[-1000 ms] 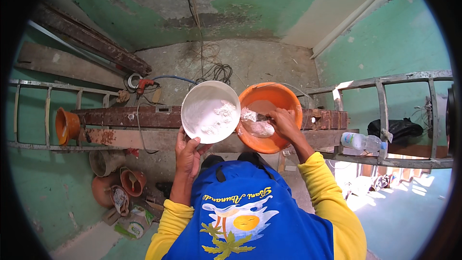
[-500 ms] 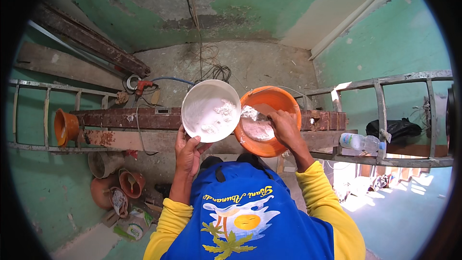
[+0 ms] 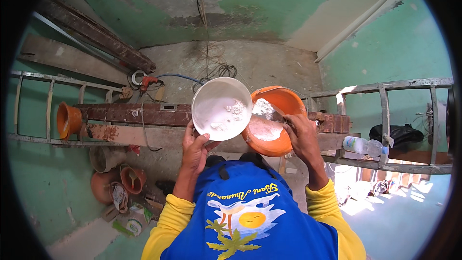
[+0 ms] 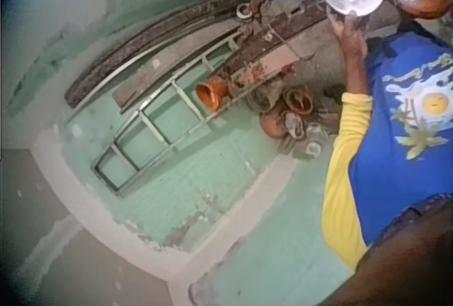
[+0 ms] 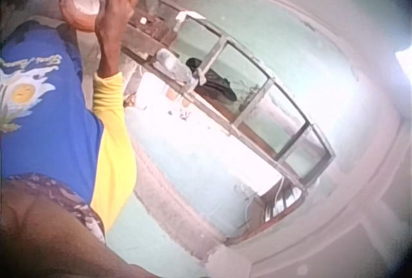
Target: The person mixes a white powder with water in a bowl using a trowel, then applies the mixture to the wall with a yellow trowel. The person repeatedly scoops material and smooths it onto the wall surface.
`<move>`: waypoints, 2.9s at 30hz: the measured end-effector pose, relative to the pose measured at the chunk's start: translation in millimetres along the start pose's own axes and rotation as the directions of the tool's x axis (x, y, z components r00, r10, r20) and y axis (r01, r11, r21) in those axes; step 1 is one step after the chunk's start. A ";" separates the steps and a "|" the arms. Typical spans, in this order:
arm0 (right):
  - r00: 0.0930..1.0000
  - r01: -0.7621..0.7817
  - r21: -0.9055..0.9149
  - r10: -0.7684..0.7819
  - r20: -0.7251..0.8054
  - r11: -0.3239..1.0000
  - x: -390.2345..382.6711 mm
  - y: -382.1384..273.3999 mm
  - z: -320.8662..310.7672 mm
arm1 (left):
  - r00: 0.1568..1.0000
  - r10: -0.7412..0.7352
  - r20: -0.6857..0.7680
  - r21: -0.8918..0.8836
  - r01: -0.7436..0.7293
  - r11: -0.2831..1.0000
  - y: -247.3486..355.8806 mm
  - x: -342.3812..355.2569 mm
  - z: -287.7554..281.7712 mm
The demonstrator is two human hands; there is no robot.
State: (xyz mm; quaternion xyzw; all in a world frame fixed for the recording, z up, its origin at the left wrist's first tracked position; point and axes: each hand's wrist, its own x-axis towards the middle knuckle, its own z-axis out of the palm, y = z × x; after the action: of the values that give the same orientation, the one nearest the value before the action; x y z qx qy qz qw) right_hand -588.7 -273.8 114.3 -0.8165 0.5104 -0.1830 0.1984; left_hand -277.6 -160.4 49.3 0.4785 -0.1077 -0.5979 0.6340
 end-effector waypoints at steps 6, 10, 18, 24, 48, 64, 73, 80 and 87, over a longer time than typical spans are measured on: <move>0.978 0.179 -0.148 -0.192 -0.079 0.973 15.6 -35.2 24.7 | 0.999 -0.008 0.035 0.007 0.008 1.000 -4.5 -0.1 1.5; 0.952 0.240 -0.176 -0.267 -0.152 0.955 19.9 -41.3 37.1 | 0.999 -0.002 0.041 -0.026 0.003 1.000 -6.7 -0.3 1.6; 0.933 0.285 -0.221 -0.322 -0.159 0.933 21.3 -42.6 32.4 | 0.999 -0.014 0.037 -0.024 0.015 1.000 -11.3 -2.0 -3.5; 0.934 0.314 -0.267 -0.347 -0.088 0.911 12.5 -38.5 37.7 | 0.999 0.002 0.041 -0.002 -0.002 1.000 -7.8 -3.5 -0.2; 0.976 0.141 -0.598 -0.011 0.217 0.789 12.8 89.7 93.7 | 0.999 0.006 -0.048 0.001 -0.006 1.000 -3.2 -9.4 -15.7; 0.926 0.117 -0.166 -0.047 0.375 0.979 25.2 113.8 102.8 | 0.996 0.021 -0.081 0.021 -0.020 1.000 -11.2 -13.9 -15.5; 0.976 -0.009 -0.076 0.025 0.218 0.997 11.6 61.9 16.5 | 0.998 0.023 -0.061 0.010 -0.023 1.000 -10.0 -10.1 -9.7; 0.996 0.074 0.020 -0.074 -0.042 0.997 16.9 10.4 -2.1 | 0.999 0.028 -0.023 0.012 -0.028 1.000 -6.2 -8.7 -5.1; 0.907 0.265 -0.319 -0.348 -0.238 0.910 35.5 -26.3 34.7 | 1.000 0.012 0.010 -0.006 -0.012 1.000 -3.2 -9.7 -2.6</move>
State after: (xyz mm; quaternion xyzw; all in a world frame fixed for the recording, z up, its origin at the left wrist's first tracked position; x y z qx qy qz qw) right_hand -536.7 -290.7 101.5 -0.8709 0.4187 -0.2558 -0.0275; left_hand -280.4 -150.3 49.8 0.4731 -0.1120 -0.5969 0.6383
